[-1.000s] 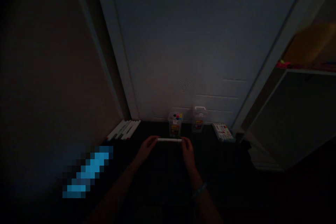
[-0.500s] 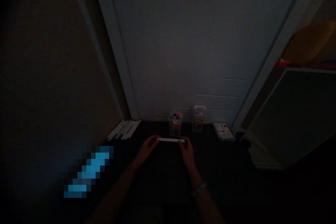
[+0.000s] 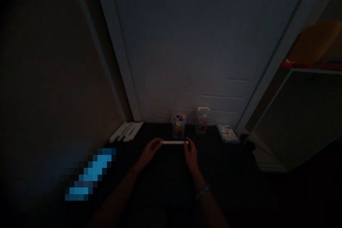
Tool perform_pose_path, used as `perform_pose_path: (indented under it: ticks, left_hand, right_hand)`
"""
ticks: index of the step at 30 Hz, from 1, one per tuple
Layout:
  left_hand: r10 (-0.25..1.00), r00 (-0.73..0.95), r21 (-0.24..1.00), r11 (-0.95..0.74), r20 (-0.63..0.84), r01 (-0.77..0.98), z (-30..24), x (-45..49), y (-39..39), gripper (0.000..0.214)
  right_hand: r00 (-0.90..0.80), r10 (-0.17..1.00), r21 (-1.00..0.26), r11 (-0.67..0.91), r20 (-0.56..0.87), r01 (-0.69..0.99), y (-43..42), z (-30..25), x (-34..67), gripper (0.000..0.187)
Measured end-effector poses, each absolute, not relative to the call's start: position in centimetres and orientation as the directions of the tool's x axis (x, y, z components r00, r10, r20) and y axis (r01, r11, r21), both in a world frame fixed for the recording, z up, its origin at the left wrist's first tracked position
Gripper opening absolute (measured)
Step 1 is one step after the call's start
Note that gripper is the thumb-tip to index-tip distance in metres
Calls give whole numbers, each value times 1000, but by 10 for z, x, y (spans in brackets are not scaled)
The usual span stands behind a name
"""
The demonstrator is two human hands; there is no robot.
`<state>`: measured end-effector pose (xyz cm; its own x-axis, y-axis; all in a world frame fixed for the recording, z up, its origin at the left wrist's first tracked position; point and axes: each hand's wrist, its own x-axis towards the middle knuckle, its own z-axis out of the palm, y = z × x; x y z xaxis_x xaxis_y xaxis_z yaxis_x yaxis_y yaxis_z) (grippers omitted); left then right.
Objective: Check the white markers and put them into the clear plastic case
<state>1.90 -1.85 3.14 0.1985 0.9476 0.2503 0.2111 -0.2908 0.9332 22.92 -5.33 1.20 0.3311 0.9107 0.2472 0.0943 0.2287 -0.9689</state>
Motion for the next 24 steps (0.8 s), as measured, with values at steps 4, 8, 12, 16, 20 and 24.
perform_pose_path:
  ticks: [4,8,12,16,20,24]
  left_hand:
    - [955,187,936,-270,230,226,33,19,-20,36]
    - [952,199,934,-277,234,227,34,19,-21,37]
    - [950,195,928,-287,244,236,32,19,-20,36]
    - [944,203,923,-304,259,235,30,19,-19,35]
    - [939,221,927,-309,262,212,28,18,-18,34]
    - [937,221,927,-316,272,200,26,17,-16,32]
  right_hand:
    - [340,910,-971,209,237,117,-51,9,230,49]
    - [357,912,-979,171,201,112,-49,5,230,53]
    - [360,905,-972,186,226,143,-49,4,230,53]
    - [352,896,-961,226,269,160,-50,6,230,48]
    - [346,899,-962,228,268,151,-52,8,231,45]
    - [335,904,-964,233,264,131,-53,11,231,43]
